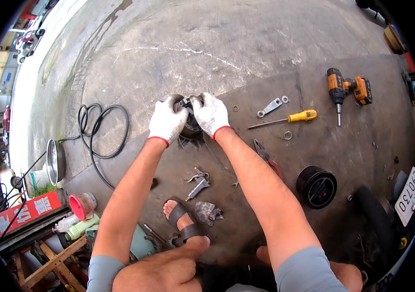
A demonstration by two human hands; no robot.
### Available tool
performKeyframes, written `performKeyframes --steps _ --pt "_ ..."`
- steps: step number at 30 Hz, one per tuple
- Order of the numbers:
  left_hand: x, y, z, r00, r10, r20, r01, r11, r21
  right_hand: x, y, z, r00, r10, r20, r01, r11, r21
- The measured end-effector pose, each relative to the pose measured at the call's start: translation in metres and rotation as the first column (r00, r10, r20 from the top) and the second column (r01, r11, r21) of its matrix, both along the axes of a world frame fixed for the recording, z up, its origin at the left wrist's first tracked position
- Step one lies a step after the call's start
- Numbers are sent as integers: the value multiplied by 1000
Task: The person applies grease to a metal pin and inserts it into a brake hub before fitting a brake shoe assembly into the housing, using pliers to adjust the components.
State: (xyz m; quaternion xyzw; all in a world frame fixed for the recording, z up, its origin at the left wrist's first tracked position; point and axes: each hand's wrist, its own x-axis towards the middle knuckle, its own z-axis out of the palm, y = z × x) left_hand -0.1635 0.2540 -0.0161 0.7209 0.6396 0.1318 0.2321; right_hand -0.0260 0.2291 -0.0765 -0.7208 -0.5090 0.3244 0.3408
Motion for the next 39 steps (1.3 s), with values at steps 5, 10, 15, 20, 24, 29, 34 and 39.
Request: performKeyframes --steps 5,10,15,20,24,29,34,39 --pt "15 -4 10 998 27 -49 -29 999 -44 5 0 -5 988 26 151 -22 999 -30" --pt "27 -3 20 991 63 -119 -76 991 -110 6 3 2 962 15 271 17 993 -114" --pt "42 -4 26 985 67 -161 -92 985 -147 13 0 13 957 -5 291 67 976 -205" --pt "39 -4 23 982 70 -177 -91 990 -110 16 1 24 956 69 285 0 972 -235" --pt "36 -2 19 981 67 -181 -88 990 -110 15 7 27 944 101 315 -31 975 -222" --pt "35 0 15 977 72 -202 -96 989 -112 15 11 34 909 165 382 -70 966 -250" --pt "35 -1 16 979 48 -199 -74 990 -123 20 8 22 950 129 283 -59 968 -245" --pt "33 0 19 986 17 -166 -40 990 -132 24 8 6 971 112 212 -71 979 -191"
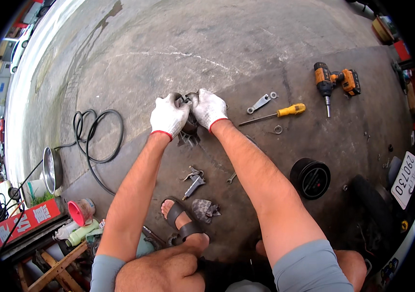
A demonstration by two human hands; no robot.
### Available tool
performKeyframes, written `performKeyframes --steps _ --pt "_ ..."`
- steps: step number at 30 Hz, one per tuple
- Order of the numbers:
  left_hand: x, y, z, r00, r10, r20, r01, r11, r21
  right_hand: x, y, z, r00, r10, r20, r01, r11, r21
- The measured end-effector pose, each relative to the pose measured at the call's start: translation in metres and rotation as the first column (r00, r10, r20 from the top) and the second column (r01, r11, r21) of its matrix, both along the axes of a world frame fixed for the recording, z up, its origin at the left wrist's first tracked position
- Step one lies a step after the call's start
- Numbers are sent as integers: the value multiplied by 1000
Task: The person applies grease to a metal pin and inserts it into a brake hub before fitting a brake shoe assembly into the housing, using pliers to adjust the components.
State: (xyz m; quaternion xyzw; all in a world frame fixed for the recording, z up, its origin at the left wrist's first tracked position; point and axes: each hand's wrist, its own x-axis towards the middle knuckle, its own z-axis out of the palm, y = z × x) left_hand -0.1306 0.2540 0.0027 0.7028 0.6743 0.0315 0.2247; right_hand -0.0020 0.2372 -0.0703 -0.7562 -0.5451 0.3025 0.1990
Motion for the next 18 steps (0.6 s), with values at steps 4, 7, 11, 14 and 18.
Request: performKeyframes --steps 4,7,11,14,18 --pt "-3 1 -3 1000 7 -25 -7 1000 4 -5 -1 3 1000 8 23 -8 1000 7" --pt "3 1 0 999 20 -41 -21 1000 -23 -2 -1 3 997 26 71 -28 999 27" --pt "4 0 0 999 26 -41 -26 1000 -4 -6 -3 19 993 -2 121 9 998 -56" --pt "1 2 -4 1000 10 -19 -10 1000 18 -6 0 12 992 -1 125 5 999 -36" --pt "-5 -1 -6 1000 -13 9 13 999 47 -7 -5 9 999 -21 48 22 1000 -21"
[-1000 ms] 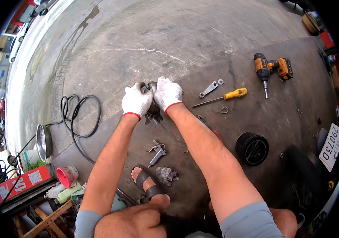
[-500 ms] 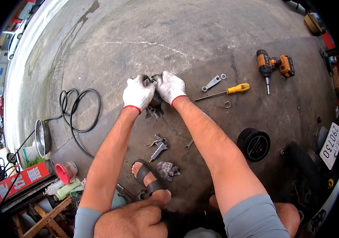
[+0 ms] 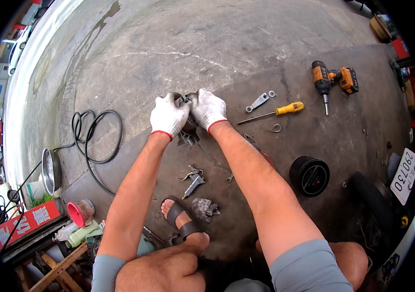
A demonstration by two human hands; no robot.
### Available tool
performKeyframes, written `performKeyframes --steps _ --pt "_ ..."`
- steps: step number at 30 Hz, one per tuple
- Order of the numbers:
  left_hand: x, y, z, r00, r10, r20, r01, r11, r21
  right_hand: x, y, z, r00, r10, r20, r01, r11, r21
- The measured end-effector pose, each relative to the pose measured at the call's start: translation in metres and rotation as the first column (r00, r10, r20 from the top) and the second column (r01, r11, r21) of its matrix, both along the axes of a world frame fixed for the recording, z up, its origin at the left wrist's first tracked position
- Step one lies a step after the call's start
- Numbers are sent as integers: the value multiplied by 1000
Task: The person applies grease to a metal pin and inserts it into a brake hub before fitting a brake shoe assembly into the housing, using pliers to adjust the components.
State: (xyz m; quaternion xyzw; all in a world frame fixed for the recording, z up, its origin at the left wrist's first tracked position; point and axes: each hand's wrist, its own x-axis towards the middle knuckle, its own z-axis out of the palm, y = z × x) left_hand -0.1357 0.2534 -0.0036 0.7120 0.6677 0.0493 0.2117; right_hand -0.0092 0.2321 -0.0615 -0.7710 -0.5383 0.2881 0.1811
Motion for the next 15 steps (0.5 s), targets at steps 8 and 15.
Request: performKeyframes --steps 8,15 --pt "-14 -2 -4 993 -41 111 38 999 34 -6 -2 -21 997 -23 -77 29 997 77" --pt "-33 -8 -12 976 -43 214 36 999 40 -16 -2 -26 992 42 -122 -28 993 119"
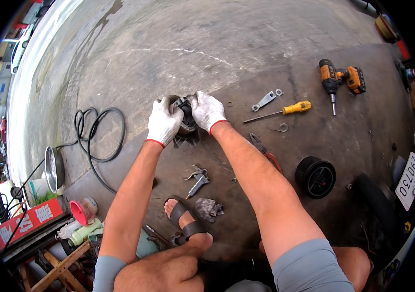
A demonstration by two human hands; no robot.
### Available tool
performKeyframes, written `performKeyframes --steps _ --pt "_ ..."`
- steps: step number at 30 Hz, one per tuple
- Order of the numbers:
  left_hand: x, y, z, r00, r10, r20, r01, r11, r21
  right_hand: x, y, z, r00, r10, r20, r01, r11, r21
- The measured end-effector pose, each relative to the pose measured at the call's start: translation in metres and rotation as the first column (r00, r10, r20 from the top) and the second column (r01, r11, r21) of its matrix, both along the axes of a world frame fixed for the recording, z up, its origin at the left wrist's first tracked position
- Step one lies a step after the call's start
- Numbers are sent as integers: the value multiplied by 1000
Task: The person applies grease to a metal pin and inserts it into a brake hub before fitting a brake shoe assembly into the housing, using pliers to adjust the components.
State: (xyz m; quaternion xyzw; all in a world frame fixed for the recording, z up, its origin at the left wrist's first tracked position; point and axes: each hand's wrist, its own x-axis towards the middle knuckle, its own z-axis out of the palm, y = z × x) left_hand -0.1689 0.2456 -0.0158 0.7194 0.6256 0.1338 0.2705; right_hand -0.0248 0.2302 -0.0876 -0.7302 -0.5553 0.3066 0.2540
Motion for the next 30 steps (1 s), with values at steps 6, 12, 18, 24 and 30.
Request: performKeyframes --steps 6,12,18,24,30 --pt "-25 -1 -19 992 -54 115 45 996 76 -11 0 0 996 87 35 -88 996 11" --pt "-22 3 -19 990 -17 141 16 1000 7 -13 -3 1 990 47 135 -46 999 -15" --pt "-35 6 -40 987 -38 153 31 998 49 -5 7 -4 956 228 183 -234 972 11" --pt "-33 3 -34 983 -12 183 15 1000 -13 9 3 9 870 386 307 -379 922 -85" --pt "-26 0 -27 987 43 158 -31 997 -76 4 -3 25 817 364 448 -347 930 -123"
